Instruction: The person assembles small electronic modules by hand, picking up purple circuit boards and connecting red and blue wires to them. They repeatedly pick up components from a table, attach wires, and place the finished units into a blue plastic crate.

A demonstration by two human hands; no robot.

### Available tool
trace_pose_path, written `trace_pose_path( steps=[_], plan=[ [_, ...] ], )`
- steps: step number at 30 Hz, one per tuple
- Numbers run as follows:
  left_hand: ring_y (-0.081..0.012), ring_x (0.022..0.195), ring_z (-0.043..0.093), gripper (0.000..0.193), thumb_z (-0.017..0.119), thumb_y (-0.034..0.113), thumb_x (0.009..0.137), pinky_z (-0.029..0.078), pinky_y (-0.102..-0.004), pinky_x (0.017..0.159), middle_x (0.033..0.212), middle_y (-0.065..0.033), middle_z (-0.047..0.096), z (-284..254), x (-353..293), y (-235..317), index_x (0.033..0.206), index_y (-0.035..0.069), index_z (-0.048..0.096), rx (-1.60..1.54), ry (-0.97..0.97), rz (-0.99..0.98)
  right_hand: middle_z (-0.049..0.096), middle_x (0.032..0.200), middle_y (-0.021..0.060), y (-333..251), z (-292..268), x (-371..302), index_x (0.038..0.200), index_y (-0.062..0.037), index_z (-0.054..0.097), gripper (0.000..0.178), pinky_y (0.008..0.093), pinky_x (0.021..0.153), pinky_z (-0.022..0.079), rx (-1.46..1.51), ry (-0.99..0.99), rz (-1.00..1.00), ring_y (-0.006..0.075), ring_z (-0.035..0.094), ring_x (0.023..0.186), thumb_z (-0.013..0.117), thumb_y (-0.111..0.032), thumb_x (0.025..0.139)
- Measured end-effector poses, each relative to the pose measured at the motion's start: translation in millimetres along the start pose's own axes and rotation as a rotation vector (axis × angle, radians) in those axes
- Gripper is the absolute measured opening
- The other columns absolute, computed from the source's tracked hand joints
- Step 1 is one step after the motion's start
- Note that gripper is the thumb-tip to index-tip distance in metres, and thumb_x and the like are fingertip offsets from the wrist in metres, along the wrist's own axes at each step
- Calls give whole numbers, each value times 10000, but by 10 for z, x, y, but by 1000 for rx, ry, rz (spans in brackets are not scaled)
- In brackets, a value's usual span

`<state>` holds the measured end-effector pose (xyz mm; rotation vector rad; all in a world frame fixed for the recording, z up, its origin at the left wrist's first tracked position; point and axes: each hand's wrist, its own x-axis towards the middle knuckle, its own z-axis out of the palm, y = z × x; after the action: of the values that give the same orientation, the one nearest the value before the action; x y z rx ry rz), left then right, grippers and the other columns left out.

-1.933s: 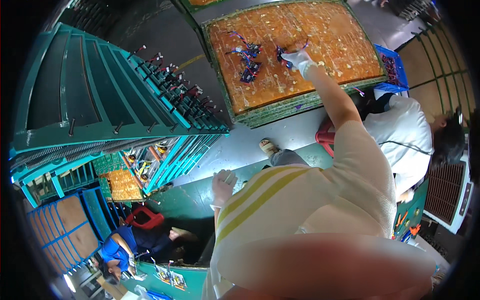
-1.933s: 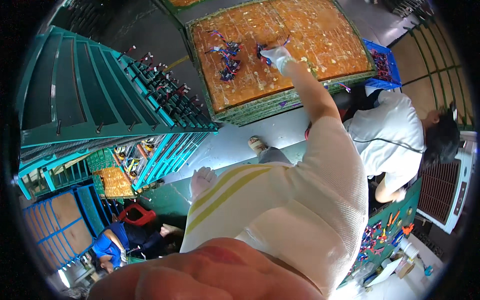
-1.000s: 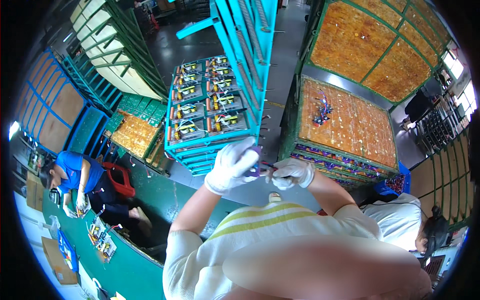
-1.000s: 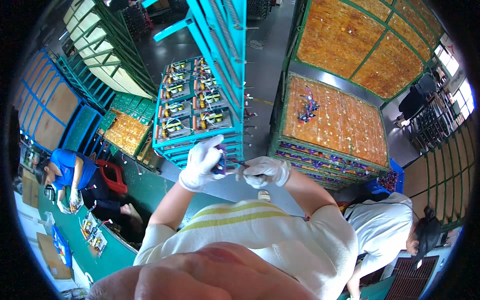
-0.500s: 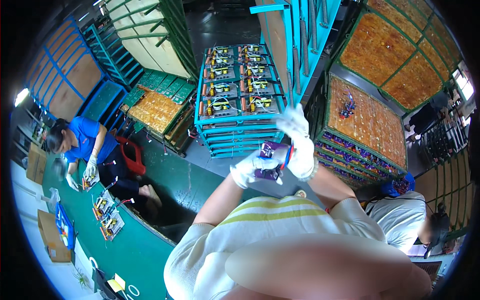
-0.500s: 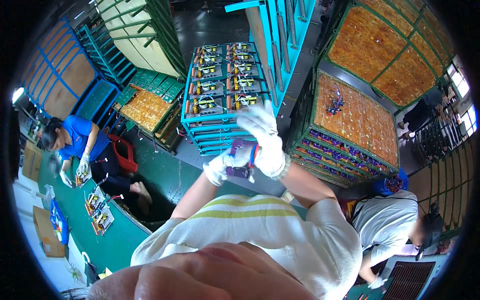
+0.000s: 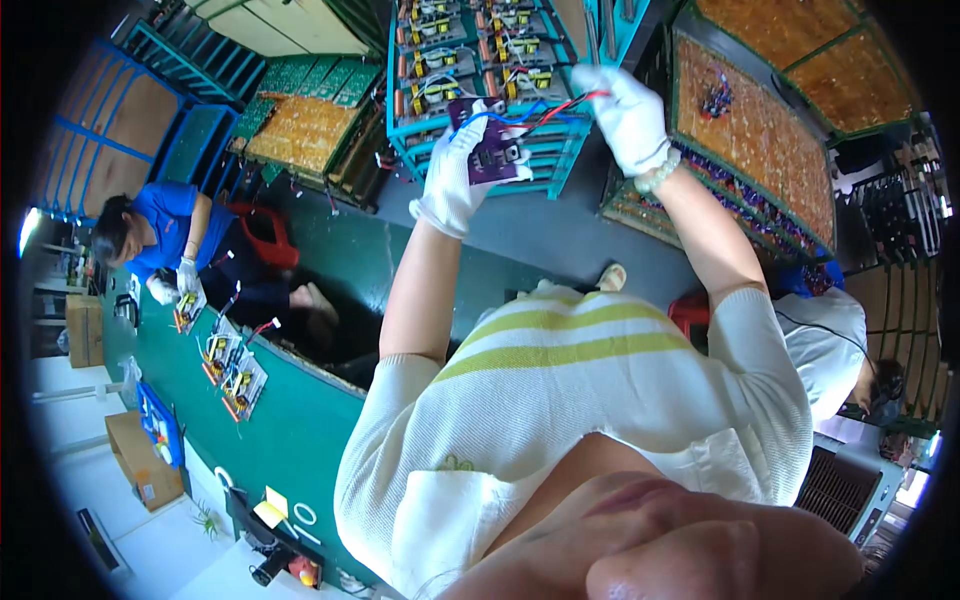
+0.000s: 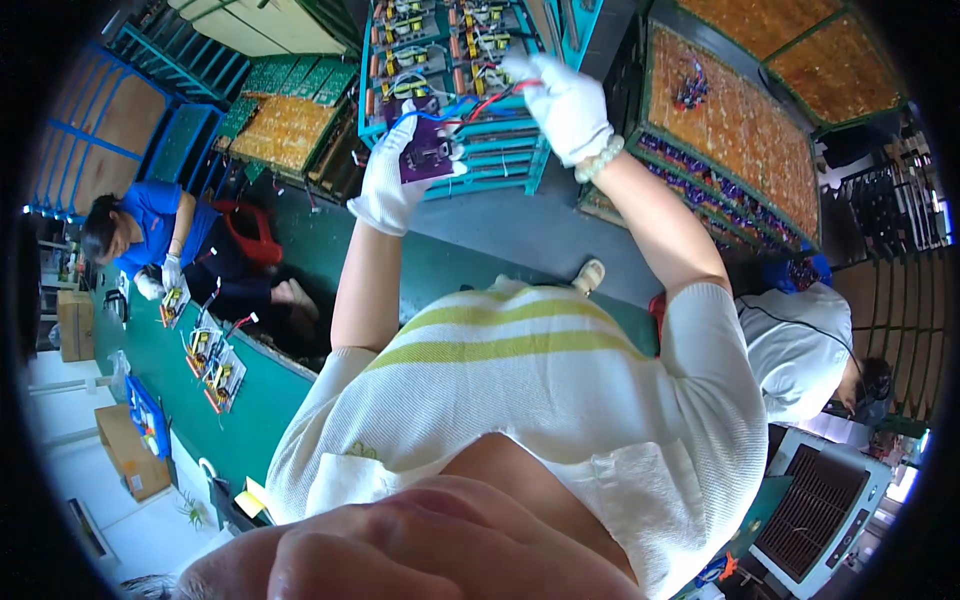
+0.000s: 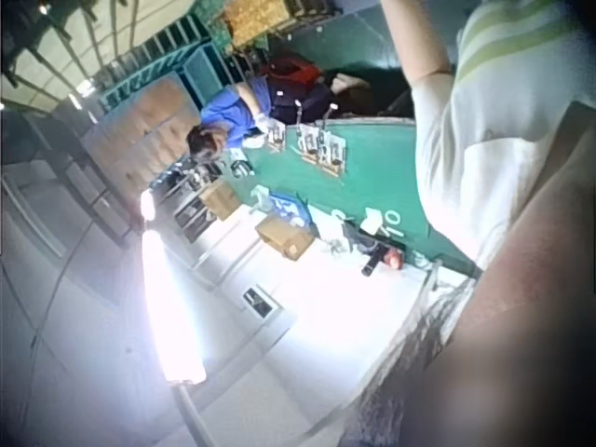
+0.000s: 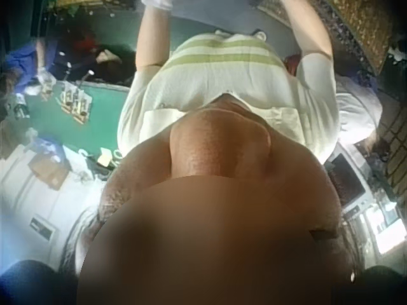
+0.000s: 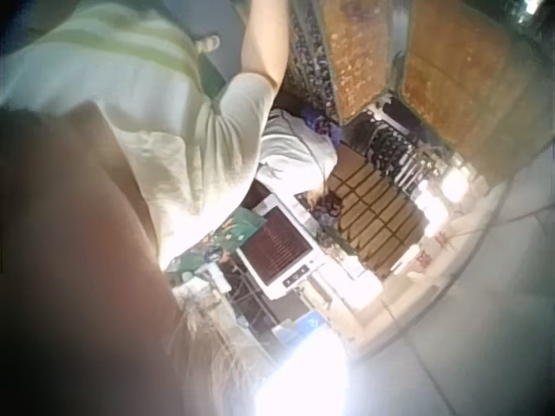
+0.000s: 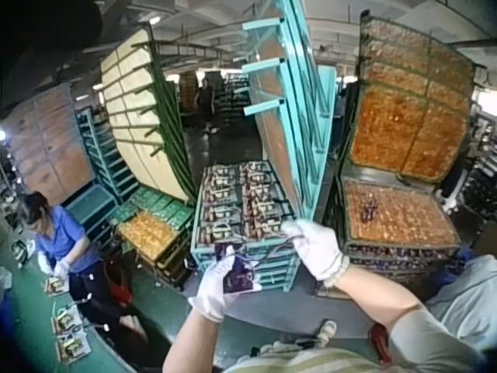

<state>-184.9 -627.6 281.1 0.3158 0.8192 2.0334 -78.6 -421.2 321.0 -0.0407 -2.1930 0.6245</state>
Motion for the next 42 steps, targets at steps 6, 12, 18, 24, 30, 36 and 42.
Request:
trace_pose_path(
  steps=[6, 12, 18, 24, 30, 36, 42],
  plan=[
    [-342, 923, 598, 600, 561, 537, 870, 533, -471, 720, 1061, -213, 580, -1, 34, -135, 1203, 41, 504, -277, -126, -129, 686, 869, 112, -380, 129, -96, 941, -14, 662, 132, 292, 691, 526, 368, 170, 130, 225, 677, 787, 665, -109, 850],
    [-282, 829, 656, 515, 398, 498, 964, 568, -473, 713, 972, -134, 639, 131, -29, -144, 1147, 41, 547, 117, 304, 207, 682, 888, 78, -261, 61, -495, 953, -86, 659, 206, 343, 670, 512, 0, 99, -108, 278, 648, 754, 692, -90, 749],
    [-242, 771, 668, 412, 351, 387, 1004, 580, -384, 692, 929, -123, 656, -547, 149, -266, 1064, 41, 567, -69, 406, 199, 643, 773, 113, 87, -233, -688, 947, -1, 641, 242, 271, 660, 488, 450, -646, 360, 172, 610, 685, 698, -204, 830],
    [-278, 760, 654, 308, 571, 358, 907, 551, -389, 624, 806, -111, 609, 107, -41, -451, 988, 65, 521, -199, -387, 254, 562, 565, 54, 715, -350, -662, 830, -10, 659, 406, 313, 580, 490, 647, -606, 536, 141, 537, 524, 597, -405, 901],
    [-234, 659, 623, 388, 520, 447, 932, 538, -395, 656, 732, -61, 580, 283, 326, -603, 822, 76, 543, 207, -179, -195, 598, 642, 55, 573, 26, -92, 862, -28, 688, 466, 272, 521, 458, 317, -363, 418, 121, 549, 553, 623, -490, 859],
    [-275, 846, 649, 385, 409, 385, 984, 564, -420, 753, 969, -111, 640, 7, 469, -574, 1117, 49, 542, -245, -19, 52, 676, 896, 138, 847, 115, -27, 978, -11, 651, 567, 348, 795, 500, 428, -26, 557, 215, 633, 943, 599, -559, 844],
    [-308, 1017, 616, 611, 126, 538, 983, 517, -492, 886, 1109, -137, 620, -95, 437, -648, 1148, 106, 524, -451, 471, 242, 609, 1024, 173, -211, -54, -411, 1149, -8, 543, 479, 381, 791, 492, 244, -68, 468, 260, 630, 858, 642, -385, 871]
  ],
)
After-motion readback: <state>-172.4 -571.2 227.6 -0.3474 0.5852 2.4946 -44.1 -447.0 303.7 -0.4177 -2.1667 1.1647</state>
